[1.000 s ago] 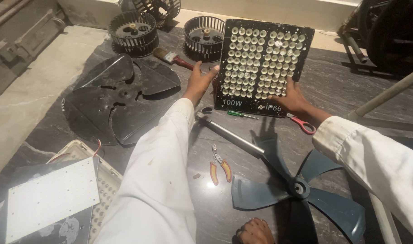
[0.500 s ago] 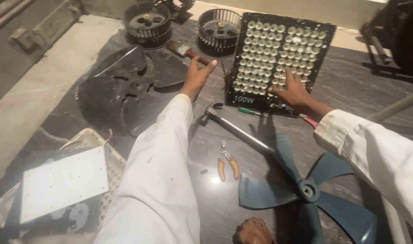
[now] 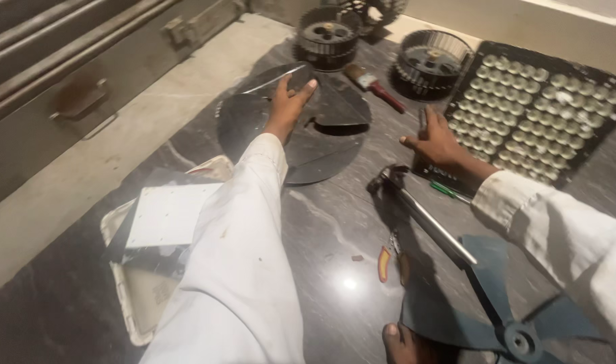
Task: The person cleans a disassembled ceiling fan by brushing dust off the fan blade and motor housing on the floor. They use a paintbrush to sweep debris from the surfaces and a hammer to tap the blade, then set the parts aside.
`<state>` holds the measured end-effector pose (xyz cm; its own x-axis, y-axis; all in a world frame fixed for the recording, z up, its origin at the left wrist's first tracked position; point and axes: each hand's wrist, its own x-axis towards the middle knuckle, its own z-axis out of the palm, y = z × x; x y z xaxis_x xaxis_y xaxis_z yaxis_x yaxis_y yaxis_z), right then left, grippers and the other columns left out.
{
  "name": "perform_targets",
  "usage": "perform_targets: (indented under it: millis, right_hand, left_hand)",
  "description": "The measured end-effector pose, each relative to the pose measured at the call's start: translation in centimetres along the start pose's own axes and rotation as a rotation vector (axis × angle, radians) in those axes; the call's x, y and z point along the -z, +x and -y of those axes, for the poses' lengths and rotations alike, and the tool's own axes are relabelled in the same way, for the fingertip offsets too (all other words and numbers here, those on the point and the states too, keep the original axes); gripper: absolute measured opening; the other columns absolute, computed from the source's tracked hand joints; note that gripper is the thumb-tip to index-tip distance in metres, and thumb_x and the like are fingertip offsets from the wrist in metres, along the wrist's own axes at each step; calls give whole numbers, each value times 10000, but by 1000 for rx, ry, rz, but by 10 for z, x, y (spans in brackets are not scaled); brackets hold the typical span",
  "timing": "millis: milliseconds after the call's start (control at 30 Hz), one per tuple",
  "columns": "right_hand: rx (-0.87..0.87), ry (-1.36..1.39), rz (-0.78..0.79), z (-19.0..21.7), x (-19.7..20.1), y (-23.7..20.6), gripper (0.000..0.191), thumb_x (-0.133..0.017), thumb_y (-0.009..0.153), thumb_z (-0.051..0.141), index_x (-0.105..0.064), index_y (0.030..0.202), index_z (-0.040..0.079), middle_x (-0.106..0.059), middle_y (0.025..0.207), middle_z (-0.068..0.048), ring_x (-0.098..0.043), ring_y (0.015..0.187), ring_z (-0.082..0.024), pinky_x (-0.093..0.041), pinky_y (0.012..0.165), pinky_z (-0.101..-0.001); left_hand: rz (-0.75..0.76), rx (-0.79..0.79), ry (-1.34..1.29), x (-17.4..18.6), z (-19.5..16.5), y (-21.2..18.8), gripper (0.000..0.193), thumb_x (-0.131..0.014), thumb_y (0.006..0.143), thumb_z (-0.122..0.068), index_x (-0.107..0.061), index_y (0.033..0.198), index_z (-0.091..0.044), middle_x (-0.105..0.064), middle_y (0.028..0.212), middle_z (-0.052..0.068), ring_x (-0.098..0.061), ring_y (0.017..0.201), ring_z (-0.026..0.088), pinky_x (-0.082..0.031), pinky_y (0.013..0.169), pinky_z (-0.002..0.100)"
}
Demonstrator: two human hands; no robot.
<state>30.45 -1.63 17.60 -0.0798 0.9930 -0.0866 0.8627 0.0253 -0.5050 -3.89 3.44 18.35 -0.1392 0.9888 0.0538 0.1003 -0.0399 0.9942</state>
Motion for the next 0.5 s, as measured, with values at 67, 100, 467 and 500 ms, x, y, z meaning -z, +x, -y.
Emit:
perform_targets:
  millis: [67, 100, 467, 500]
  right_hand:
    - [39, 2, 32, 12, -11, 9, 1082, -675, 886, 535, -68, 1632, 39, -156, 1655, -290, -274, 1505, -443, -316, 1211, -497]
    - [39, 5, 49, 18, -17, 13, 1087, -675, 877, 526, -66, 1641, 51, -168, 1650, -284, -266, 1512, -435, -312, 1210, -500]
    - [73, -31, 61, 30, -53, 29, 1085, -702, 868, 520, -77, 1635, 75, -72, 1670, -299, -149, 1548, -458, -221, 1244, -508]
    - [71, -39, 64, 28, -55, 28, 1085, -700, 870, 527, -75, 1633, 73, -66, 1669, -303, -148, 1547, -460, -223, 1245, -505]
  left_hand:
    - [-11, -18, 24, 25, 3, -1, 974, -779, 822, -531, -328, 1578, -115, -443, 1508, 280, -471, 1391, 352, -436, 1078, 446]
    - [-46, -14, 1, 37, 5, -2, 981, -787, 804, -523, -339, 1568, -102, -464, 1486, 285, -524, 1355, 367, -469, 1064, 446]
    - [-215, -31, 102, 75, 37, -8, 911, -808, 803, -491, -447, 1489, -12, -567, 1445, 258, -552, 1356, 335, -479, 1064, 410]
    - [-204, -22, 110, 70, 40, -4, 906, -810, 800, -488, -455, 1488, -18, -571, 1442, 256, -565, 1351, 334, -490, 1061, 409]
